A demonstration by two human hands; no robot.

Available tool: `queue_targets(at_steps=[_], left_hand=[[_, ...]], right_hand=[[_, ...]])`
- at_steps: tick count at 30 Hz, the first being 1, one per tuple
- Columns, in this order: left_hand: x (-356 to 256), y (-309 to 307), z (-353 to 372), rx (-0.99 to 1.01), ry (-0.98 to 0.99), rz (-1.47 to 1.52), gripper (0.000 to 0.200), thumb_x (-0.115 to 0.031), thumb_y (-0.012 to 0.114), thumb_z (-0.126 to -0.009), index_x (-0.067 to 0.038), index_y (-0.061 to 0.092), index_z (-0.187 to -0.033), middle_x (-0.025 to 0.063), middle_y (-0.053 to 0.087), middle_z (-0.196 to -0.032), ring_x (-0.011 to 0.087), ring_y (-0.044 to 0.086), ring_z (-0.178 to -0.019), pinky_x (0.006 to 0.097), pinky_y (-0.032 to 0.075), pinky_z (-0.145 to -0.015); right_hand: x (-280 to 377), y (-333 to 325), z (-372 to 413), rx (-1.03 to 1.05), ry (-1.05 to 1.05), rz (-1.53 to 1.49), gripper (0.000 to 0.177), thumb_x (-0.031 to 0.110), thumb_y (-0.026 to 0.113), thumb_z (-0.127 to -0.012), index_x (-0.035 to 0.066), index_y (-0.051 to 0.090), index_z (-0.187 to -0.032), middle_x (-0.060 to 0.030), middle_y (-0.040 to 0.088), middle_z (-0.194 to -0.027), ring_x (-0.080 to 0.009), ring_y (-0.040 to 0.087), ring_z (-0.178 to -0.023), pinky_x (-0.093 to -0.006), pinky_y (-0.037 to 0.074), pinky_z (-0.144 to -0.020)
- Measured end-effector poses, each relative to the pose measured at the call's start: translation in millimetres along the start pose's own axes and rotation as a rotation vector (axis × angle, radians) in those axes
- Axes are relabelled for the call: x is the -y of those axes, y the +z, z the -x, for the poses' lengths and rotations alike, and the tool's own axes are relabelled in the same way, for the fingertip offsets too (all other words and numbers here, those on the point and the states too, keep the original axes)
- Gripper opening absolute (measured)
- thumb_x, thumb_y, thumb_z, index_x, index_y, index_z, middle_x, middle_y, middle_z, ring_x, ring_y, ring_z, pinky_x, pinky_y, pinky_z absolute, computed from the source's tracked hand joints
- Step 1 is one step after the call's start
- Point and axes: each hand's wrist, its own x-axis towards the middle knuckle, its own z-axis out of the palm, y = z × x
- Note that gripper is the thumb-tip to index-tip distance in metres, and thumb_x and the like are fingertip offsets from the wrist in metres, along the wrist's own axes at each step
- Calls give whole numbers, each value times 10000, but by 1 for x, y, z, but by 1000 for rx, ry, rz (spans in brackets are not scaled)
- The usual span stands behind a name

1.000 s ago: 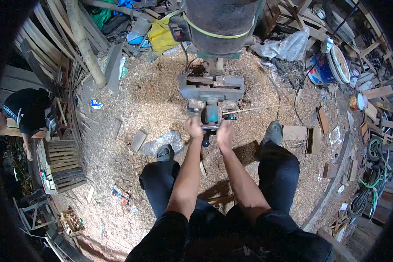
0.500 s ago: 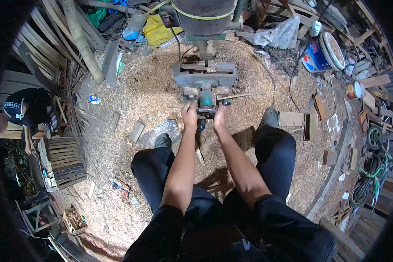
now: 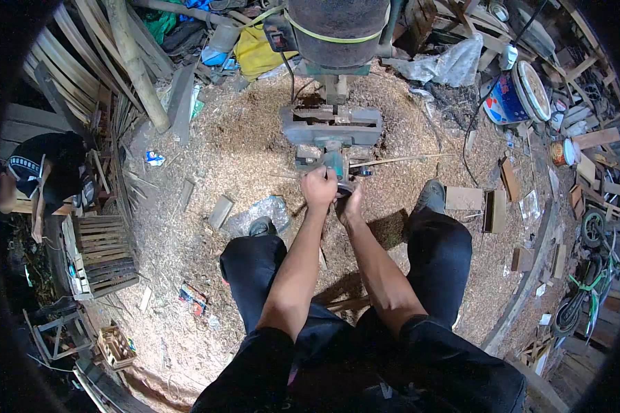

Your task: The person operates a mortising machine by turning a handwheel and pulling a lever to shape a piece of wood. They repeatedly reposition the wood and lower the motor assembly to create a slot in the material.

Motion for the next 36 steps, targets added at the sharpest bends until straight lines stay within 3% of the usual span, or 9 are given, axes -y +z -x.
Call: queue_targets(at_steps=[2, 6, 9, 13, 18, 22, 24, 27, 36], left_hand=[[19, 11, 0, 33, -88, 141, 276, -222, 619, -794, -4, 594, -629, 205, 591, -618, 381, 599, -579, 466, 459, -568], [74, 29, 2, 90, -325, 828, 294, -130, 578, -840, -16, 508, -578, 17, 484, -520, 156, 467, -476, 342, 359, -489], [58, 21, 3, 100, -471, 865, 313, -76, 552, -862, -44, 457, -566, -66, 389, -571, 56, 371, -556, 280, 286, -493], [62, 18, 3, 90, -436, 659, 270, -134, 567, -891, 10, 559, -663, 8, 515, -611, 172, 518, -593, 349, 417, -584], [-10, -56, -19, -57, 50, 340, 284, -131, 548, -908, 32, 593, -1136, 253, 613, -1061, 430, 574, -1056, 452, 447, -932], [-112, -152, -67, -288, 482, 23, 634, -132, 587, -869, -39, 374, -1459, 192, 494, -1305, 382, 472, -1209, 507, 338, -1051], [-148, -181, -87, -272, 496, -213, 663, -154, 591, -863, -66, 358, -1477, 180, 519, -1264, 363, 482, -1190, 533, 328, -1053], [-165, -197, -103, -248, 503, -452, 714, -200, 609, -848, -89, 336, -1498, 170, 532, -1234, 339, 498, -1162, 555, 331, -1039], [-175, -192, -127, -183, 435, -671, 749, -227, 630, -826, -85, 340, -1502, 142, 539, -1166, 319, 496, -1137, 540, 351, -988]], right_hand=[[5, 6, 6, 10, 17, -75, 485, 407, 282, -985, 44, 601, -954, -81, 659, -847, -244, 615, -747, -404, 466, -637], [66, 61, 57, -224, -380, 1195, 480, 281, 350, -940, -97, 534, -709, -279, 599, -729, -402, 611, -746, -505, 439, -717], [69, 64, 61, -159, -487, 1224, 442, 250, 352, -917, -107, 567, -770, -343, 593, -805, -451, 611, -798, -521, 437, -731], [81, 81, 78, -174, -594, 1372, 361, 238, 490, -904, -100, 611, -869, -350, 612, -815, -489, 607, -819, -537, 467, -802], [122, 102, 62, -68, -855, 1291, 256, 173, 632, -846, -38, 613, -989, -259, 622, -991, -430, 591, -968, -471, 473, -863], [172, 134, 47, -14, -1037, 1073, 255, 168, 638, -861, -26, 599, -1022, -207, 645, -965, -358, 616, -930, -429, 485, -846], [200, 160, 54, -57, -1206, 1065, 254, 153, 632, -888, -18, 589, -1071, -158, 666, -948, -259, 644, -878, -373, 512, -810], [250, 212, 94, 1, -1126, 1045, 283, 210, 645, -872, -4, 600, -1050, -220, 654, -1015, -363, 631, -970, -432, 479, -882], [323, 289, 111, 98, -1286, 936, 336, 245, 647, -886, -27, 581, -1072, -224, 647, -977, -349, 639, -938, -419, 492, -852]])
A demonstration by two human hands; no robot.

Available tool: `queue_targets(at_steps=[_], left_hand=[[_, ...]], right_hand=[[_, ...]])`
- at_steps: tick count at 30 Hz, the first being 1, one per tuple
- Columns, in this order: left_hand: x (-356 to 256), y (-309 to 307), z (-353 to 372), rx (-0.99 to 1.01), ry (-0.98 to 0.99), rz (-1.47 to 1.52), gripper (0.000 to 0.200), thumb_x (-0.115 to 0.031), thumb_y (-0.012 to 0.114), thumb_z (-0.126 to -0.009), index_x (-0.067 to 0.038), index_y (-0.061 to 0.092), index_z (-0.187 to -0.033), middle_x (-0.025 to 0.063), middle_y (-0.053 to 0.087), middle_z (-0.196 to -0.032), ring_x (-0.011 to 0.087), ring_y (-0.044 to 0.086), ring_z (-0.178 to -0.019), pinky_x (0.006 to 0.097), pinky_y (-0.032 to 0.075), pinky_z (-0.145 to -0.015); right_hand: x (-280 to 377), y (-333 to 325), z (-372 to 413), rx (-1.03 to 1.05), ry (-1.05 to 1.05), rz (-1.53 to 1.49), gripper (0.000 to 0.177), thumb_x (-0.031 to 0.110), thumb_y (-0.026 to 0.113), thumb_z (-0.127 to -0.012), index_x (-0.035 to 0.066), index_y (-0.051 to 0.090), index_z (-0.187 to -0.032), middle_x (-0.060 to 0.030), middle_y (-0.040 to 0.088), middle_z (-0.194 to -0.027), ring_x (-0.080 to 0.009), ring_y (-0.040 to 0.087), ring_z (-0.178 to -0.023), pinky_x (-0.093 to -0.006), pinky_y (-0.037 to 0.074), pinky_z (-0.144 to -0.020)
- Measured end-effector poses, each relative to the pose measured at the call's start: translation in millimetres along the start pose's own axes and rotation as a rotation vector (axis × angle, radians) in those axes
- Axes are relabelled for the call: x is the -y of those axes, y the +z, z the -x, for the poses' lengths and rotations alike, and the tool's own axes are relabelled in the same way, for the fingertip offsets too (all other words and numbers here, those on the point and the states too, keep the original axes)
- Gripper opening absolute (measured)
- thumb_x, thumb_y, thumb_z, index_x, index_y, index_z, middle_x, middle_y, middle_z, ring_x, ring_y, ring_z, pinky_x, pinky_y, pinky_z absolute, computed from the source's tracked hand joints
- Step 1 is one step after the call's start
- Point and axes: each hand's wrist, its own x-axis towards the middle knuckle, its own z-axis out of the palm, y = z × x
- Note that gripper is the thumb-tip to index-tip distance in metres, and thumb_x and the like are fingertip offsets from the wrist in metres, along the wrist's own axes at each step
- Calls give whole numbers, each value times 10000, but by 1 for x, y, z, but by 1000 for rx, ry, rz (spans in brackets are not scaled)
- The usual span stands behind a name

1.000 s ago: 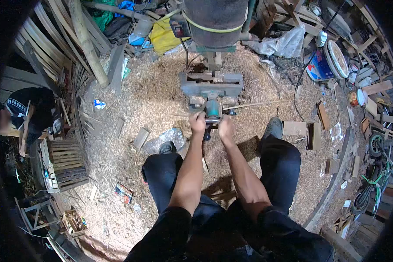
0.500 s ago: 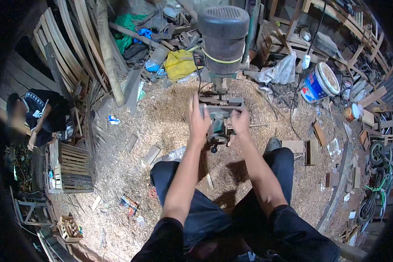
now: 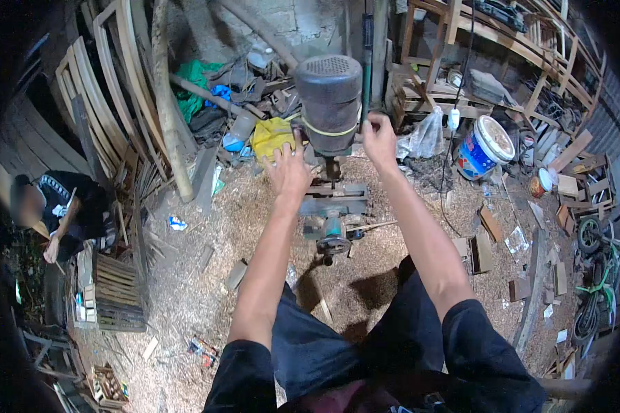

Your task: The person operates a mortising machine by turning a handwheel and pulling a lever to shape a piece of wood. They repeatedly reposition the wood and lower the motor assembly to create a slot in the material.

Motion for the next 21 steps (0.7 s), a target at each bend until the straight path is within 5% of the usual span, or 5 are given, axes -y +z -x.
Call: queue_targets(at_steps=[7, 11, 15, 16, 21], left_hand=[[-16, -66, -39, -478, 251, 460, 736, -226, 659, -855, -7, 333, -1478, 233, 397, -1431, 388, 383, -1318, 490, 286, -1099], [-44, -87, -75, -432, 330, 384, 702, -259, 653, -864, -82, 361, -1478, 166, 360, -1505, 354, 311, -1405, 498, 251, -1136], [-47, -73, -85, -422, 287, 416, 619, -261, 659, -858, -79, 431, -1403, 158, 417, -1450, 354, 317, -1401, 499, 251, -1137], [-49, -72, -84, -434, 275, 443, 602, -263, 662, -855, -77, 442, -1383, 160, 427, -1436, 355, 318, -1400, 496, 255, -1138], [-56, -66, -79, -480, 245, 506, 602, -247, 678, -829, -64, 441, -1351, 169, 443, -1416, 386, 316, -1394, 500, 265, -1139]], right_hand=[[46, 15, -165, -110, -60, -39, 815, 539, 619, -883, -137, 449, -1305, -319, 535, -1305, -386, 520, -1249, -418, 411, -1041], [93, 24, -251, 141, 75, 38, 909, 701, 530, -867, -72, 467, -1341, -264, 542, -1331, -343, 533, -1209, -390, 381, -1050], [121, 23, -248, 5, 188, -99, 803, 752, 480, -860, -13, 646, -679, -181, 641, -741, -294, 620, -753, -429, 474, -736], [119, 17, -229, 90, 11, -202, 678, 611, 487, -949, 14, 583, -643, -73, 536, -580, -184, 504, -544, -359, 407, -549], [131, -20, -143, 89, -122, -352, 575, 441, 477, -1019, 44, 525, -606, 5, 467, -521, -118, 439, -471, -298, 333, -471]])
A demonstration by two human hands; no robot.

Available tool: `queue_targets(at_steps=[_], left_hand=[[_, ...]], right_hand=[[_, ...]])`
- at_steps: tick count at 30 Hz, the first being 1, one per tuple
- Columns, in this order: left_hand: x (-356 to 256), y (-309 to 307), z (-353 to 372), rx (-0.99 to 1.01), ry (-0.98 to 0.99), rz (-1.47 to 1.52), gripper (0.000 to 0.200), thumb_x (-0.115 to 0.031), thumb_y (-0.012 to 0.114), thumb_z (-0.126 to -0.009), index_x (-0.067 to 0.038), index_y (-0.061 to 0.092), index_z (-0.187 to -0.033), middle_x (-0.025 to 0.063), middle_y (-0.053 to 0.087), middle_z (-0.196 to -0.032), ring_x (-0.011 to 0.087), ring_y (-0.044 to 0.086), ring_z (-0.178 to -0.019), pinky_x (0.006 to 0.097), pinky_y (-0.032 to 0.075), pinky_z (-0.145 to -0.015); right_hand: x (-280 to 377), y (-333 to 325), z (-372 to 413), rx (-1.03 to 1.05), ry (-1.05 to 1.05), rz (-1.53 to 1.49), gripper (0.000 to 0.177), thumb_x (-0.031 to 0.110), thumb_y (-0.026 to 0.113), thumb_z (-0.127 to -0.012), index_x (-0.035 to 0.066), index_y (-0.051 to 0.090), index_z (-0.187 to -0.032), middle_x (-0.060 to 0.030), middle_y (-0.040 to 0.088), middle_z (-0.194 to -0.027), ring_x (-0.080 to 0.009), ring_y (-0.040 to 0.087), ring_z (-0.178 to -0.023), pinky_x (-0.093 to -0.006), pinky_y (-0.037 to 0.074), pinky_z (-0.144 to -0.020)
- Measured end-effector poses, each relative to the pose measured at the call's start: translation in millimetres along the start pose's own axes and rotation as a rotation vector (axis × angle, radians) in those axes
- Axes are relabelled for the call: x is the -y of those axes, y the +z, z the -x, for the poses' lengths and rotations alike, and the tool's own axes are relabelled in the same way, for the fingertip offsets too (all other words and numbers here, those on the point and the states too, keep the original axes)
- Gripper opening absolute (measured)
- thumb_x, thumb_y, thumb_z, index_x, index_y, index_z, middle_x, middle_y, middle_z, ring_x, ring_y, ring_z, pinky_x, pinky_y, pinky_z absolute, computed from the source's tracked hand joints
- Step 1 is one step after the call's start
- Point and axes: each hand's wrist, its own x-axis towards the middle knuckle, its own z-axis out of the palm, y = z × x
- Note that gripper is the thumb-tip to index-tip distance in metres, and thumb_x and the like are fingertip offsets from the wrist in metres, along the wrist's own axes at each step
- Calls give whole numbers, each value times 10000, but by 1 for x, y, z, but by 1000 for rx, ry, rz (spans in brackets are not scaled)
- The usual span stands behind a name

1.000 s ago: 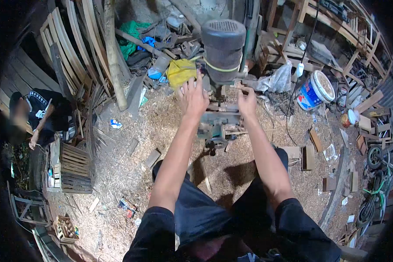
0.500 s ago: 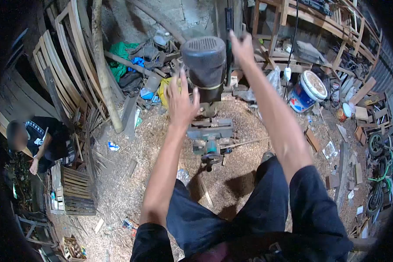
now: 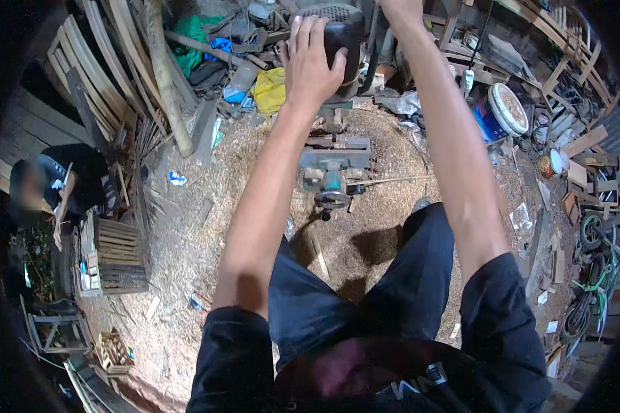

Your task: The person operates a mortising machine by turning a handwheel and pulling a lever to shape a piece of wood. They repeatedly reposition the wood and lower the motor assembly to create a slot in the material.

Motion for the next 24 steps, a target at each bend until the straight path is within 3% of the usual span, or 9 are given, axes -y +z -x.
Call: queue_targets(at_steps=[2, 3, 7, 12, 16, 17, 20, 21, 24], left_hand=[[-2, -5, 5, 56, -26, 7, 656, -225, 670, -825, -73, 397, -1402, 174, 390, -1471, 395, 276, -1421, 520, 263, -1139], [-4, -8, 8, 80, -38, 17, 676, -221, 668, -826, -77, 380, -1421, 175, 373, -1487, 394, 263, -1429, 530, 265, -1137], [-6, -30, 10, 242, -69, -58, 762, -235, 658, -826, -130, 304, -1493, 135, 293, -1559, 383, 218, -1457, 612, 230, -1132], [-2, -41, 2, 410, -101, -55, 820, -286, 653, -831, -161, 236, -1526, 102, 221, -1600, 380, 208, -1464, 627, 206, -1138], [0, -32, 6, 415, -106, -58, 911, -304, 659, -827, -178, 135, -1561, 120, 130, -1623, 412, 171, -1467, 628, 202, -1137], [0, -29, 6, 407, -93, -81, 929, -332, 654, -835, -169, 103, -1565, 129, 112, -1625, 427, 159, -1465, 625, 197, -1140], [-1, -19, 10, 350, -104, -113, 913, -371, 627, -854, -154, 98, -1565, 126, 112, -1626, 423, 164, -1465, 616, 187, -1146], [-3, -15, 12, 323, -109, -127, 899, -381, 613, -866, -152, 96, -1565, 123, 112, -1626, 419, 166, -1465, 613, 184, -1148], [-6, -5, 13, 239, -124, -157, 856, -399, 572, -901, -147, 93, -1565, 118, 114, -1627, 411, 170, -1466, 606, 176, -1153]], right_hand=[[14, -6, 34, -42, -10, 25, 564, 435, 487, -1017, 54, 516, -602, 10, 459, -516, -109, 433, -467, -290, 335, -468], [22, -9, 48, 22, 120, -221, 533, 406, 494, -1020, 70, 509, -607, 14, 469, -528, -93, 431, -475, -272, 341, -470], [33, -14, 57, 67, 115, -158, 506, 375, 490, -1027, 72, 516, -621, 6, 497, -557, -87, 440, -490, -266, 347, -483], [28, -13, 50, 6, 33, 88, 508, 369, 504, -1014, 8, 524, -657, -16, 500, -558, -127, 447, -507, -315, 351, -510], [32, -4, 48, -108, -102, 252, 532, 390, 509, -1007, -30, 504, -680, -62, 482, -560, -155, 462, -541, -349, 364, -536], [30, -3, 43, -130, -135, 316, 525, 396, 501, -1010, -32, 494, -706, -109, 476, -590, -189, 468, -565, -366, 386, -563], [17, 0, 23, -62, -118, 117, 501, 410, 493, -1010, -26, 512, -764, -173, 539, -658, -296, 519, -612, -429, 404, -602], [-7, -2, 7, -103, -285, 433, 412, 385, 468, -1015, -8, 525, -904, -235, 611, -757, -441, 574, -718, -512, 443, -673], [-31, 11, -12, -263, -484, 779, 386, 357, 443, -1014, -17, 498, -1095, -307, 625, -835, -528, 586, -856, -571, 465, -763]])
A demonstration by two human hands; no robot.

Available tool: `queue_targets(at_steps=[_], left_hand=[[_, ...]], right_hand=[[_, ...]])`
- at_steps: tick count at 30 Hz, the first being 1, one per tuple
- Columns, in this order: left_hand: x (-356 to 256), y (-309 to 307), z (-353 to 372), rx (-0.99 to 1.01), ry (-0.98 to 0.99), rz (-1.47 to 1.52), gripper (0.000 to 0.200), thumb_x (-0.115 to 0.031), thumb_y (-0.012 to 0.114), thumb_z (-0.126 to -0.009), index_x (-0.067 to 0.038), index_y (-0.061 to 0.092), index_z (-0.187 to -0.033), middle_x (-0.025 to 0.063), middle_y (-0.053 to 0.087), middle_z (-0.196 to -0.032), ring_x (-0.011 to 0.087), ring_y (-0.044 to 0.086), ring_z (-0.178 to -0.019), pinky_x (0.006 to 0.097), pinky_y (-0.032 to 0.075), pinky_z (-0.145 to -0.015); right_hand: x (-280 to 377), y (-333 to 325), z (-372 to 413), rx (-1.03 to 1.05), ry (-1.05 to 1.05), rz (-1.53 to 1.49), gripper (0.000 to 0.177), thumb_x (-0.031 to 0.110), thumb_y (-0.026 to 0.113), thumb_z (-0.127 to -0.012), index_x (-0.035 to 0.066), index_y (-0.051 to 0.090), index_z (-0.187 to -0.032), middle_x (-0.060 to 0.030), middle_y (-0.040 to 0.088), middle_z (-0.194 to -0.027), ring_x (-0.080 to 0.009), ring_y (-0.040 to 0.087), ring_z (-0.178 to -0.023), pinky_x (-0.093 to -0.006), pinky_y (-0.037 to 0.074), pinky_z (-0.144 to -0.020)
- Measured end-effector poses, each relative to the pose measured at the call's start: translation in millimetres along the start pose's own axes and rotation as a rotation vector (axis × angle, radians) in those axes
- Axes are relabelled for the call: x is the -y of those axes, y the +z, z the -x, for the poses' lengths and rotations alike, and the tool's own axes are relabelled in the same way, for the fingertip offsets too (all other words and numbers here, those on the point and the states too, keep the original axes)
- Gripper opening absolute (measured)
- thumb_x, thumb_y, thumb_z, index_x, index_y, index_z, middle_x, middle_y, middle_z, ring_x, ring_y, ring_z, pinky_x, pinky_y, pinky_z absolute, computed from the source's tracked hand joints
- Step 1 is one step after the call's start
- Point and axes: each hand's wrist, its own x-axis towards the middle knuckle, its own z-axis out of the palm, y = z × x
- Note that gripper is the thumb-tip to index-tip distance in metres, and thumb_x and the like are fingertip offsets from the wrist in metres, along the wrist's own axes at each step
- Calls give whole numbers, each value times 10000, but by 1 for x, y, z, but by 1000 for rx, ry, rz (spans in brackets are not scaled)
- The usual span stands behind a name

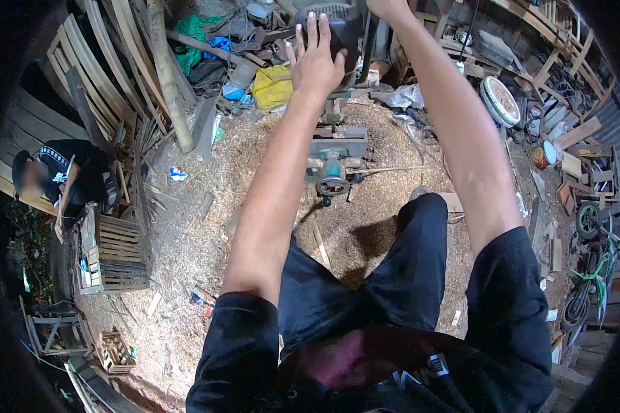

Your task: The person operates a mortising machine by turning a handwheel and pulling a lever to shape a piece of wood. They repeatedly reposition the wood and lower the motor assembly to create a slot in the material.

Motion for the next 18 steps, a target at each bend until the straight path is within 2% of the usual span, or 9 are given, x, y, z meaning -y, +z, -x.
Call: queue_targets(at_steps=[1, 4, 6, 7, 12, 13, 15, 17, 18], left_hand=[[-1, 3, -1, -24, -5, 0, 841, -397, 560, -912, -148, 93, -1565, 118, 115, -1626, 408, 171, -1467, 604, 173, -1154], [-1, 7, -9, -100, 2, 6, 783, -388, 523, -946, -150, 106, -1565, 128, 129, -1622, 405, 171, -1467, 595, 163, -1160], [-8, -4, -14, -143, 21, 14, 765, -382, 521, -951, -150, 127, -1563, 144, 144, -1617, 403, 176, -1466, 594, 158, -1159], [-17, -14, -17, -93, -40, 18, 716, -265, 550, -942, -99, 201, -1544, 172, 199, -1591, 409, 232, -1437, 555, 216, -1150], [-4, -17, -13, -84, 21, 69, 780, -365, 552, -937, -114, 151, -1557, 185, 165, -1601, 410, 218, -1447, 581, 199, -1145], [3, -13, -5, -103, 45, 110, 762, -372, 537, -946, -114, 160, -1556, 184, 165, -1603, 404, 200, -1456, 585, 175, -1151], [14, 1, 29, -112, 55, 203, 751, -375, 539, -950, -51, 200, -1537, 228, 188, -1586, 395, 186, -1466, 580, 140, -1157], [24, 29, 85, -25, -67, 321, 775, -383, 561, -942, 9, 216, -1514, 259, 204, -1571, 394, 176, -1470, 551, 135, -1167], [31, 49, 120, 78, -106, 264, 786, -399, 562, -935, 4, 220, -1516, 245, 199, -1578, 372, 177, -1476, 541, 120, -1177]], right_hand=[[-4, 3, -2, 152, 117, 20, 443, 334, 438, -1007, -57, 425, -1217, -383, 598, -932, -540, 575, -956, -562, 473, -851], [-25, 17, -18, 232, 140, -172, 487, 343, 445, -1002, -68, 413, -1262, -421, 572, -1020, -525, 562, -1038, -539, 463, -893], [-43, 32, -23, 340, 169, -130, 427, 323, 444, -999, -22, 468, -1249, -379, 585, -1085, -506, 552, -1083, -520, 454, -929], [-49, 36, -23, 353, 153, -129, 411, 317, 445, -998, -13, 484, -1239, -361, 595, -1091, -502, 556, -1080, -517, 456, -928], [-33, -10, 25, 381, 266, -343, 415, 343, 469, -995, -7, 540, -1206, -287, 615, -1148, -438, 571, -1125, -451, 455, -962], [-54, 3, 57, 307, 254, -460, 536, 462, 465, -980, -39, 577, -1133, -254, 620, -1177, -384, 568, -1161, -427, 442, -980], [-74, -7, 131, 368, 531, -559, 470, 366, 609, -917, -9, 583, -1199, -212, 665, -1129, -345, 640, -1071, -406, 489, -907], [-84, -29, 220, 398, 614, -517, 396, 327, 623, -923, -1, 608, -1145, -171, 675, -1036, -269, 647, -962, -381, 486, -882], [-87, -43, 268, 572, 1024, -612, 361, 299, 619, -925, -11, 604, -1108, -137, 669, -922, -245, 639, -867, -375, 497, -824]])
